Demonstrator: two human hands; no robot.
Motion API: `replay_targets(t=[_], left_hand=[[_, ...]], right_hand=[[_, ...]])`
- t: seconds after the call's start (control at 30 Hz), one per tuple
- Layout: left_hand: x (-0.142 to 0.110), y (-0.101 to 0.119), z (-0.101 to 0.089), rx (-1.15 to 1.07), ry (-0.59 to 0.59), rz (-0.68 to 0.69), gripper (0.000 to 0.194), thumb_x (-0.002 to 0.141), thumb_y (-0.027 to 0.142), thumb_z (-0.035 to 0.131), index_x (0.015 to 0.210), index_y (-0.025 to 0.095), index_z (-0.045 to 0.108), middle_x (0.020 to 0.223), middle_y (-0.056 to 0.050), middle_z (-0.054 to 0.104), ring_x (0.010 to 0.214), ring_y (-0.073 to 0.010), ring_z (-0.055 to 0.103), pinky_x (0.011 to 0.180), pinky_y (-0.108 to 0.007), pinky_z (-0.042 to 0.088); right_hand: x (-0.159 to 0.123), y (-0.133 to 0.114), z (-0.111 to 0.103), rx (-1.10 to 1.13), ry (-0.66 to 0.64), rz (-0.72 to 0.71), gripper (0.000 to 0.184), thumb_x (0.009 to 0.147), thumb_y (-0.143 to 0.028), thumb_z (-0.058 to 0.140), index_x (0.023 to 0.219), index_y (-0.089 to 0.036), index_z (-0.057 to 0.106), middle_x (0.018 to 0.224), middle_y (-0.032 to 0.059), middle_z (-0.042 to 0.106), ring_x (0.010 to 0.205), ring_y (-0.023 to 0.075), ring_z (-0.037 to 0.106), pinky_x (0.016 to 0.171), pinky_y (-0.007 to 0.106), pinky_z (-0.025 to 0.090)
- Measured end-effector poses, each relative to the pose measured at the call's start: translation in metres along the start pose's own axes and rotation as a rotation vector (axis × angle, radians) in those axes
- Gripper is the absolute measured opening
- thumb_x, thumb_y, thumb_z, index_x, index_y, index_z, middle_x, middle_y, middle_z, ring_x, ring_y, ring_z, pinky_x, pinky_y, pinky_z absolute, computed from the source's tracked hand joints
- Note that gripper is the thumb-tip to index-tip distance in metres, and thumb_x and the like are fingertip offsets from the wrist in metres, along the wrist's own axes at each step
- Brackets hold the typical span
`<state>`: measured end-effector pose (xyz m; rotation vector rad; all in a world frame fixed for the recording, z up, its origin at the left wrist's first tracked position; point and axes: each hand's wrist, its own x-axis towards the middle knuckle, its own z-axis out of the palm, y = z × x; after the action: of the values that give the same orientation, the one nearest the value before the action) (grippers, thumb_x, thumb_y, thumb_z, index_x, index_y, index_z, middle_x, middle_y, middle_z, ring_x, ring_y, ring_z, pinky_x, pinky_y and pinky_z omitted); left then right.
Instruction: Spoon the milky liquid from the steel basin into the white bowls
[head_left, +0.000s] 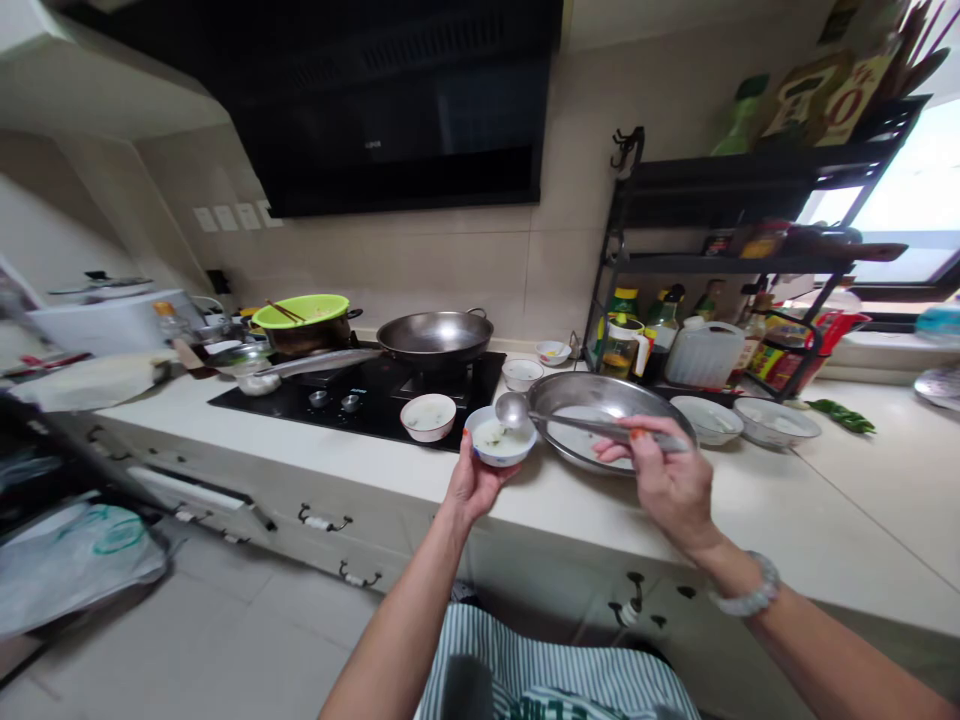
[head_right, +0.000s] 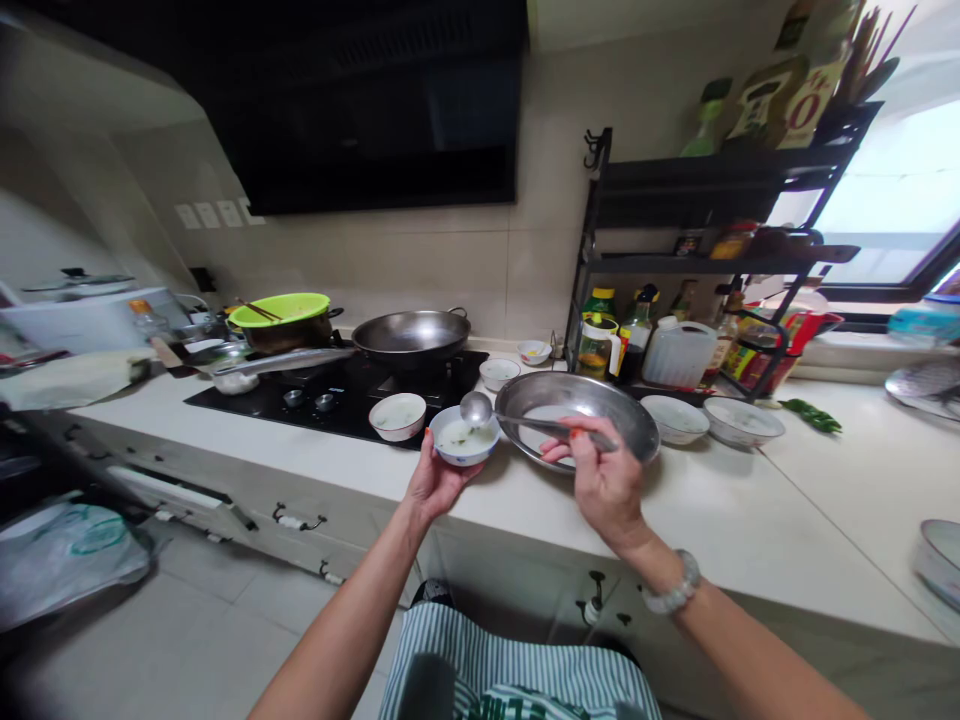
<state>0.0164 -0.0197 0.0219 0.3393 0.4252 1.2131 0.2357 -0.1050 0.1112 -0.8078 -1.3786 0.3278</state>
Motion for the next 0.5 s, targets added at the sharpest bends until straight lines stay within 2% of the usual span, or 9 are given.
replay_targets(t=[0.03,0.1,0.17,0.27,0.37,0.43,0.5], left_hand=[[0.0,0.0,0.0,0.003,0.005,0.0,0.053,0.097,0.055,0.043,0.139,0.023,0.049,0.143,-0.014,0.055,0.121,-0.0329,0.059,0.09,-0.051,0.057],[-0.001,0.0,0.001,0.009,0.008,0.001,0.054,0.097,0.055,0.043,0.14,0.023,0.049,0.143,-0.015,0.055,0.12,-0.0336,0.06,0.089,-0.051,0.057],[-0.001,0.0,0.001,0.016,0.004,0.005,0.055,0.096,0.055,0.045,0.141,0.023,0.048,0.142,-0.015,0.055,0.12,-0.0341,0.06,0.089,-0.052,0.057],[-0.002,0.001,0.002,0.021,0.01,0.007,0.057,0.095,0.056,0.047,0.141,0.023,0.047,0.14,-0.015,0.057,0.12,-0.0342,0.06,0.091,-0.054,0.056],[-0.002,0.001,0.003,0.021,0.017,0.001,0.057,0.095,0.056,0.046,0.142,0.023,0.047,0.139,-0.015,0.057,0.12,-0.0341,0.06,0.091,-0.054,0.056],[-0.003,0.001,0.004,0.02,0.015,0.0,0.057,0.096,0.056,0.045,0.142,0.023,0.047,0.14,-0.015,0.057,0.12,-0.034,0.06,0.09,-0.053,0.057],[-0.003,0.001,0.004,0.021,0.011,0.003,0.056,0.096,0.056,0.045,0.142,0.023,0.047,0.14,-0.015,0.056,0.12,-0.0338,0.06,0.089,-0.052,0.057]], right_hand=[[0.005,0.004,-0.003,0.032,0.097,0.094,0.012,0.095,-0.03,0.055,0.097,-0.021,0.062,0.067,0.0021,0.067,0.061,0.0208,0.071,0.056,0.034,0.06],[0.018,0.015,-0.013,0.066,0.257,0.195,0.013,0.089,-0.034,0.06,0.091,-0.021,0.06,0.066,0.0023,0.065,0.06,0.0217,0.071,0.056,0.035,0.06],[0.03,0.029,-0.026,0.002,0.332,0.257,0.016,0.085,-0.037,0.063,0.089,-0.022,0.059,0.062,0.0017,0.063,0.058,0.0234,0.07,0.056,0.036,0.06],[0.039,0.049,-0.046,-0.212,0.307,0.35,0.017,0.083,-0.039,0.06,0.087,-0.023,0.058,0.058,0.0021,0.062,0.055,0.0259,0.069,0.056,0.039,0.059],[0.038,0.061,-0.056,-0.4,0.245,0.354,0.012,0.083,-0.035,0.055,0.085,-0.023,0.058,0.055,0.0023,0.062,0.057,0.0273,0.07,0.065,0.043,0.059],[0.035,0.065,-0.057,-0.445,0.216,0.331,0.01,0.082,-0.032,0.055,0.085,-0.023,0.058,0.053,0.0016,0.061,0.06,0.0273,0.071,0.071,0.045,0.059],[0.032,0.068,-0.055,-0.407,0.205,0.332,0.01,0.081,-0.032,0.058,0.085,-0.023,0.06,0.053,0.0008,0.061,0.058,0.0261,0.07,0.069,0.043,0.059]])
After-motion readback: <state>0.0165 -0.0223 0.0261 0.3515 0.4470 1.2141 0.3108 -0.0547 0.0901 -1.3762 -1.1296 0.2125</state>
